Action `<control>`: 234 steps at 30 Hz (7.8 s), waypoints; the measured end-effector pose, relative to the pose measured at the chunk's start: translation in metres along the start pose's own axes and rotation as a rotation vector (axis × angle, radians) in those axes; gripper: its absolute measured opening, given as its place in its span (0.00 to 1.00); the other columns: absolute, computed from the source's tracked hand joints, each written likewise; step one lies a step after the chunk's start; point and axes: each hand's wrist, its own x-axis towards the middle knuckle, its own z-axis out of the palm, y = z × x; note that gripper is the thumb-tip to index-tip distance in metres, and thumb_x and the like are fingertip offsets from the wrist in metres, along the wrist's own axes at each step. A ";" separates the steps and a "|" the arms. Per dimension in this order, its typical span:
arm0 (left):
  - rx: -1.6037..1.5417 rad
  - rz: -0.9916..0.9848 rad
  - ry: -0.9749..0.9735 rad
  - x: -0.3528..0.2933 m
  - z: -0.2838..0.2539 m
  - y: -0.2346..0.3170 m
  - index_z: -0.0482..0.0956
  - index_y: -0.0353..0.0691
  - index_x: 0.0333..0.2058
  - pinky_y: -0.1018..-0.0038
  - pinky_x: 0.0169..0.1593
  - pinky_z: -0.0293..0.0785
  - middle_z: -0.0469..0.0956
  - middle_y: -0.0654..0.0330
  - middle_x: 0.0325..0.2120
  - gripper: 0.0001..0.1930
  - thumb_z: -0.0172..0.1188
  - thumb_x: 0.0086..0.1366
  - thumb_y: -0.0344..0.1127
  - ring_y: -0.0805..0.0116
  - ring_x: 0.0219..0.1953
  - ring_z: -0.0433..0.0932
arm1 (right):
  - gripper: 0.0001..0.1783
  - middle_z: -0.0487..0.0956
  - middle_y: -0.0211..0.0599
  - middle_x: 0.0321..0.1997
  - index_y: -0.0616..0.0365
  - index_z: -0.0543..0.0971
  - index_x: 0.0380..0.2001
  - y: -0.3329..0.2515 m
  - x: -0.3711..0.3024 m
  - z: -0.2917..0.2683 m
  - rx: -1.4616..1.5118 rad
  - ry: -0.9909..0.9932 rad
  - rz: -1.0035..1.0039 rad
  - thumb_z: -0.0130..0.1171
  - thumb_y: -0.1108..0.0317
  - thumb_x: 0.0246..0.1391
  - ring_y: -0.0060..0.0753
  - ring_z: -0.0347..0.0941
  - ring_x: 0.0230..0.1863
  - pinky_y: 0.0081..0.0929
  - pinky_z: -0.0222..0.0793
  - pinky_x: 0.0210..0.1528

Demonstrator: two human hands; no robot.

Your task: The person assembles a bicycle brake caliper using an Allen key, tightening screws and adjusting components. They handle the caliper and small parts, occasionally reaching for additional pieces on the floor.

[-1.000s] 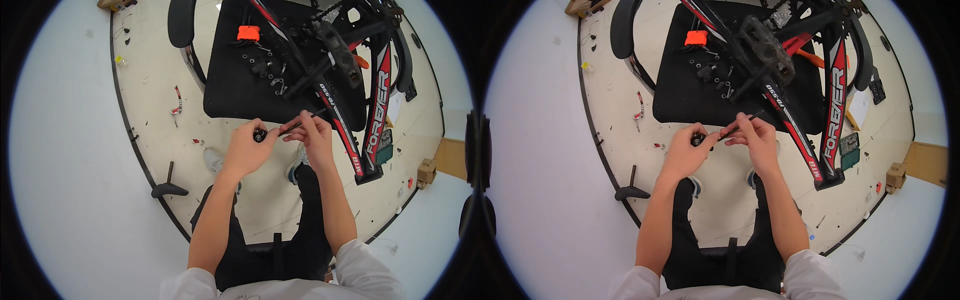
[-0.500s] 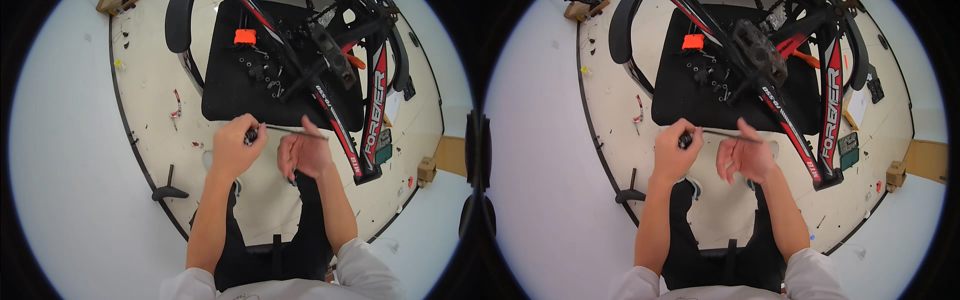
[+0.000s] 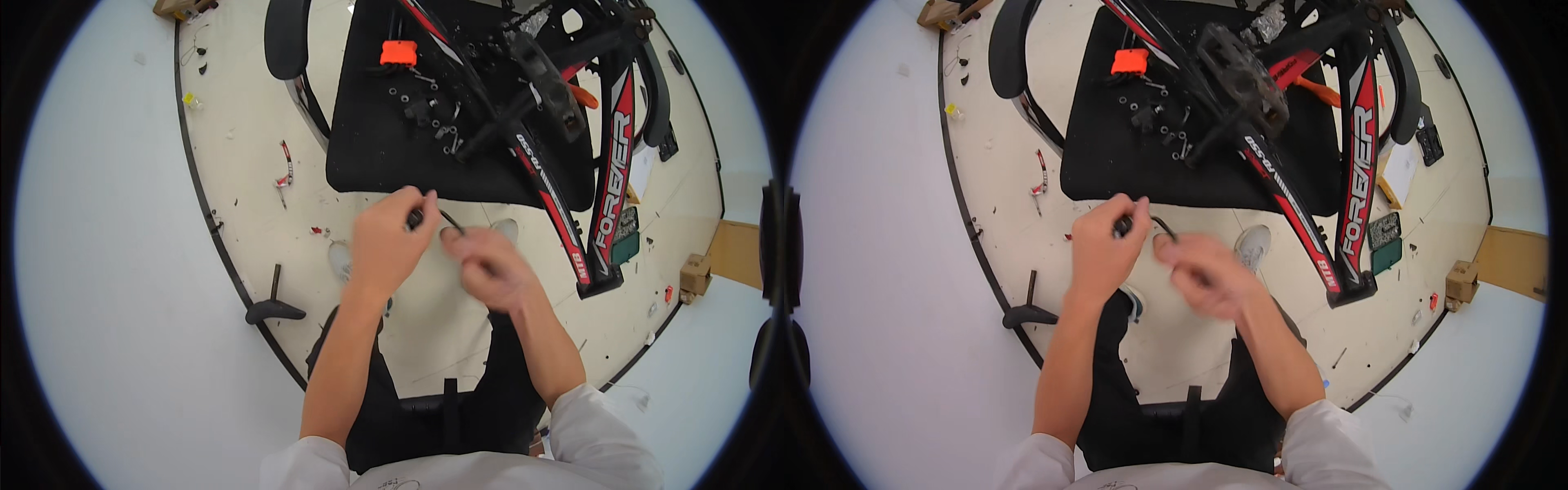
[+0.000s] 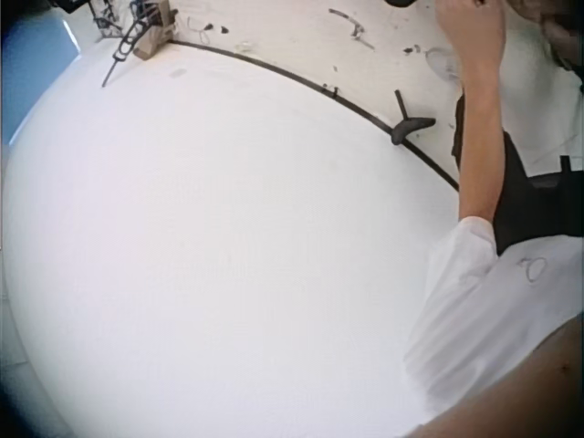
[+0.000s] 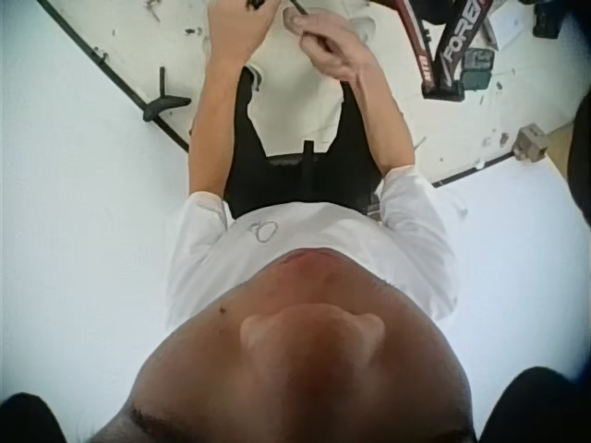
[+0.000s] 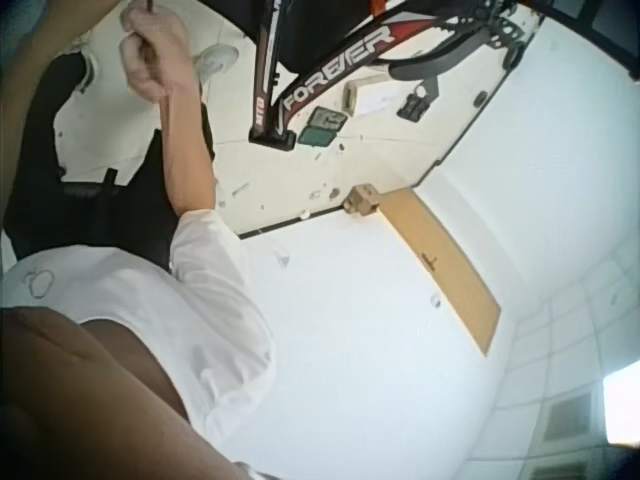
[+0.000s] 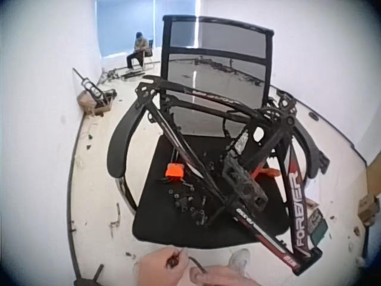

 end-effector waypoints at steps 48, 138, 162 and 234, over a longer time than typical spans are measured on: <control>-0.616 -0.636 -0.592 0.016 -0.038 0.008 0.75 0.41 0.23 0.82 0.17 0.56 0.72 0.66 0.16 0.17 0.58 0.65 0.46 0.79 0.17 0.69 | 0.21 0.61 0.41 0.68 0.69 0.80 0.46 -0.020 0.023 0.000 -0.677 0.332 -0.406 0.54 0.64 0.54 0.38 0.75 0.52 0.31 0.77 0.45; -0.861 -0.770 -0.317 0.040 0.033 0.015 0.68 0.41 0.24 0.78 0.19 0.60 0.62 0.66 0.15 0.15 0.55 0.65 0.44 0.70 0.23 0.74 | 0.16 0.72 0.29 0.14 0.67 0.82 0.30 -0.031 0.002 -0.012 -0.740 0.669 -0.503 0.49 0.68 0.61 0.18 0.68 0.19 0.20 0.63 0.26; -0.636 -0.585 -0.162 0.041 -0.003 -0.010 0.80 0.32 0.30 0.80 0.21 0.66 0.77 0.63 0.19 0.11 0.60 0.61 0.36 0.79 0.21 0.73 | 0.09 0.80 0.38 0.27 0.67 0.76 0.37 -0.016 0.039 0.012 -0.541 0.267 -0.456 0.54 0.72 0.57 0.29 0.78 0.24 0.23 0.73 0.28; -0.819 -0.668 -0.178 0.037 -0.014 -0.015 0.70 0.41 0.27 0.80 0.17 0.56 0.62 0.68 0.16 0.13 0.59 0.65 0.41 0.76 0.22 0.73 | 0.12 0.79 0.43 0.31 0.69 0.77 0.39 -0.035 0.017 -0.001 -0.492 0.701 -0.701 0.53 0.69 0.59 0.29 0.75 0.24 0.24 0.71 0.25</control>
